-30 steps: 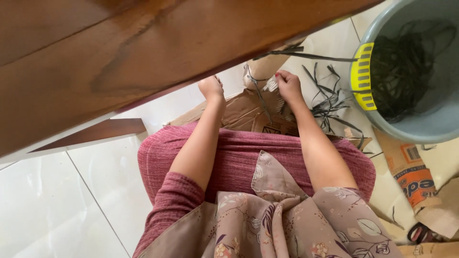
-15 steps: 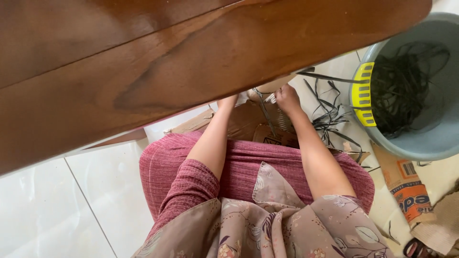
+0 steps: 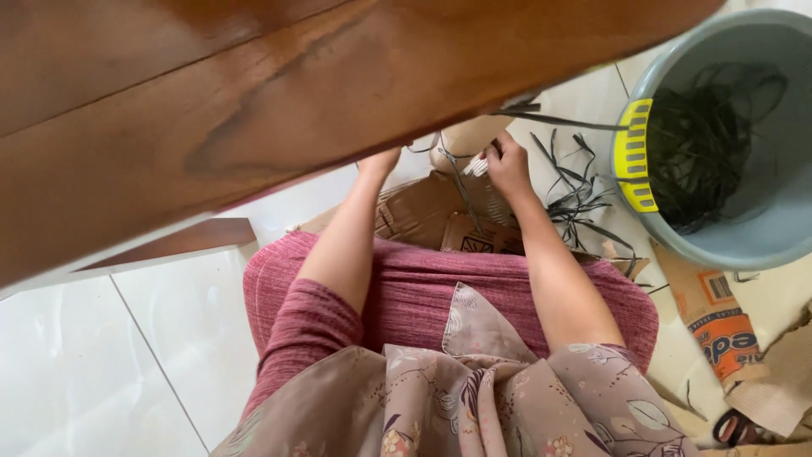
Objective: Tying black string around cardboard-wrapped furniture legs to secure the packaging.
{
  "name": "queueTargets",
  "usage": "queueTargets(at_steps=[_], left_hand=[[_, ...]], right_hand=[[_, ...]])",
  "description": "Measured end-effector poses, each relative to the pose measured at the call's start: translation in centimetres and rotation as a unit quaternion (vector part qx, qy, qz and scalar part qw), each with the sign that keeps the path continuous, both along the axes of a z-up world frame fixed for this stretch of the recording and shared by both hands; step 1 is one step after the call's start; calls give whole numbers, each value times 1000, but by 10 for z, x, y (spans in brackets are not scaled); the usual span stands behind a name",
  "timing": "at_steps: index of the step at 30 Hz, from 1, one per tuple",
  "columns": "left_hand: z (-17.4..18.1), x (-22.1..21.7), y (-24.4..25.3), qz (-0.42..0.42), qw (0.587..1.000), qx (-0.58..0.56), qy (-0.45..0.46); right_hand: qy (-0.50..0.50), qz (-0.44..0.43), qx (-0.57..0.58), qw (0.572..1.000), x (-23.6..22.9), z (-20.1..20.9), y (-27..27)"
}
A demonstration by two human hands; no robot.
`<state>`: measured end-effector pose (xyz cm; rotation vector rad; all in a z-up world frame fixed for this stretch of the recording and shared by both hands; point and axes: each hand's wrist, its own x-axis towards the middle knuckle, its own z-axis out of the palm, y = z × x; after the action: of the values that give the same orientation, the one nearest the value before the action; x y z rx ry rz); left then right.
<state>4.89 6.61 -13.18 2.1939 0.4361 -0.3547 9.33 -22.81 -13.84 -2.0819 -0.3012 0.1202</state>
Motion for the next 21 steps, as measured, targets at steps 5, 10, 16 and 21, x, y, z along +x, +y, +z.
queueTargets(at_steps=[5,10,16,21], left_hand=[[25,-27,-5,-70,995,67,34],[50,-51,-28,-96,988,96,70],[56,-62,-60,-64,994,74,57],[32,-53,-87,-18,998,2,-54]], right_hand=[[-30,11,-37,999,-17,12,0],[-103,21,-15,994,-40,11,12],[-129,-55,-107,984,-75,31,33],[-68,-89,-98,989,-85,52,67]])
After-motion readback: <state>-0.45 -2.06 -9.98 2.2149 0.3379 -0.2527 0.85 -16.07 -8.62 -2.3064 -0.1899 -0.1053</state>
